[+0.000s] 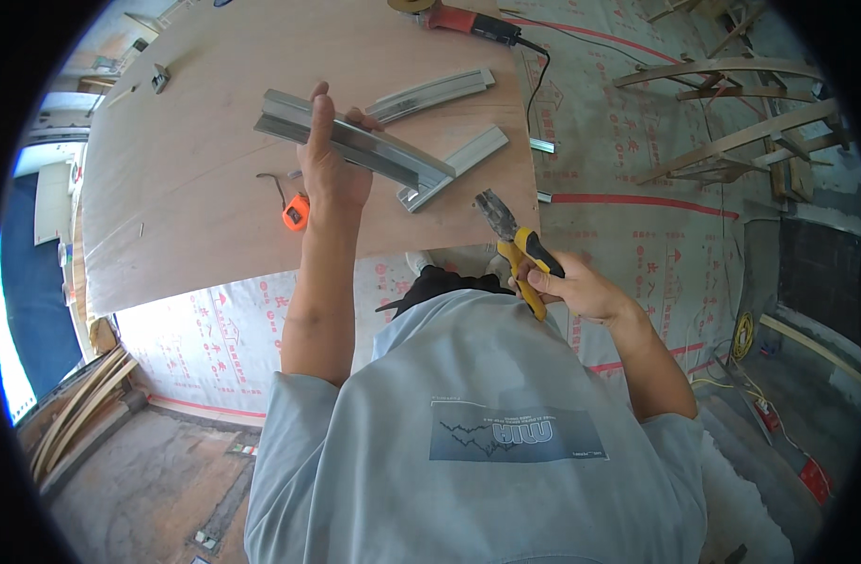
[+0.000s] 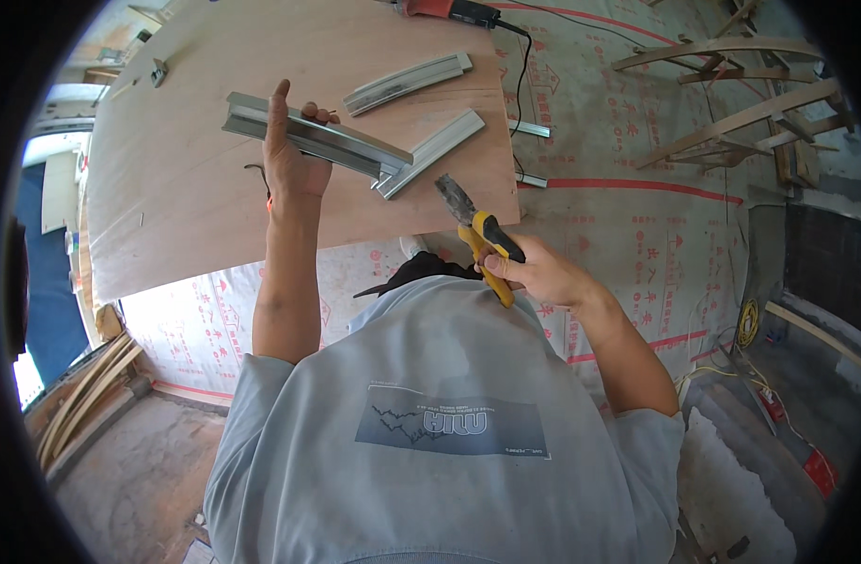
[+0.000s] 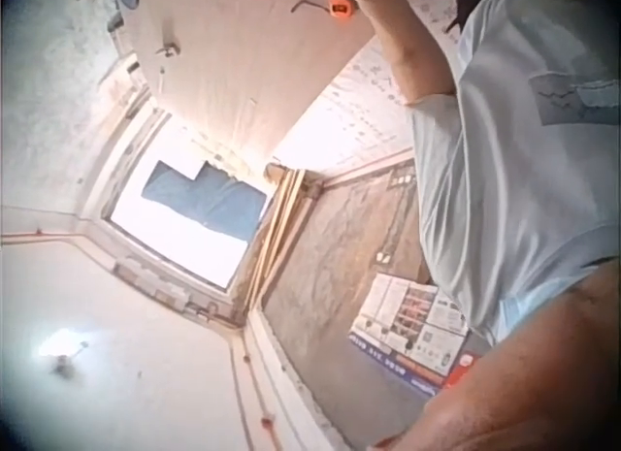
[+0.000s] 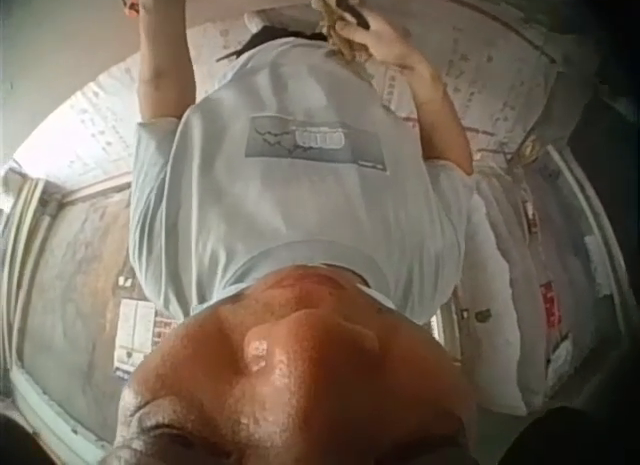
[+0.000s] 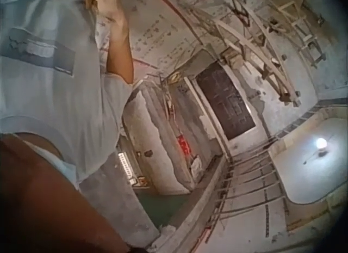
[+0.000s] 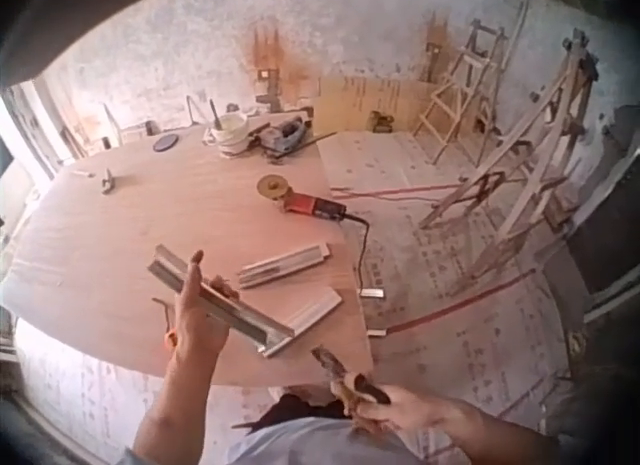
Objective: Measuring and cutting metal aluminum profiles using an angle grinder and a manual hacksaw.
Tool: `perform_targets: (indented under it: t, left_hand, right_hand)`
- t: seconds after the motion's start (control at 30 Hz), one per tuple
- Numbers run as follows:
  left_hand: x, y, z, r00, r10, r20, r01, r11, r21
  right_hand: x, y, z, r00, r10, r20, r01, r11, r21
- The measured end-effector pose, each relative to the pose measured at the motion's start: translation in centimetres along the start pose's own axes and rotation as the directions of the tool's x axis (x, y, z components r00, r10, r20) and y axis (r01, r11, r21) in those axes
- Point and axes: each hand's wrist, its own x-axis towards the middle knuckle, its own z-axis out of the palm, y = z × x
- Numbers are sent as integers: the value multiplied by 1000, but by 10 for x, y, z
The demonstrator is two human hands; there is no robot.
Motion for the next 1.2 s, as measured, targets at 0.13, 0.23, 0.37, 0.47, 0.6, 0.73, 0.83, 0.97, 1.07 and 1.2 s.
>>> perform_targets:
  t: [0.13,0.23,0.37,0.47,0.6,0.73,0.83,0.97,1.07,1.2]
  left_hand:
    - [-3,-3,-3,999,-45,-15,43,989,-144]
    - [-6,-8,-4,998,-52,22,55,990,-131]
    - [-4,-10,-9,995,-46,85,62,978,-199]
    - [-9,-11,-10,974,-18,224,61,981,-185]
    - [-9,-14,-10,953,-13,302,102,954,-281]
    - [-12,-15,-8,941,9,339,97,951,-294]
    - [-14,-14,-7,943,14,332,83,957,-277]
    - [-14,-14,-6,936,17,353,87,957,-278]
    - [-14,-14,-4,940,16,341,84,957,-277]
    - [-14,-16,-2,942,16,334,83,957,-278]
  right_hand:
    - [-1,-10,5,990,-123,68,134,971,-200]
    - [-2,-10,4,985,-160,68,173,935,-310]
    - [-9,-16,8,992,-125,9,109,822,-558]
    - [-18,-15,17,965,-261,-19,191,749,-634]
    - [-17,2,14,930,-366,-25,248,679,-691]
    - [-19,7,14,886,-464,-10,325,636,-700]
    - [-19,5,15,891,-454,-14,321,652,-687]
    - [-20,4,14,889,-458,2,335,647,-685]
    - [-18,6,12,888,-461,-4,339,660,-670]
    - [-18,3,12,897,-442,-3,332,677,-657]
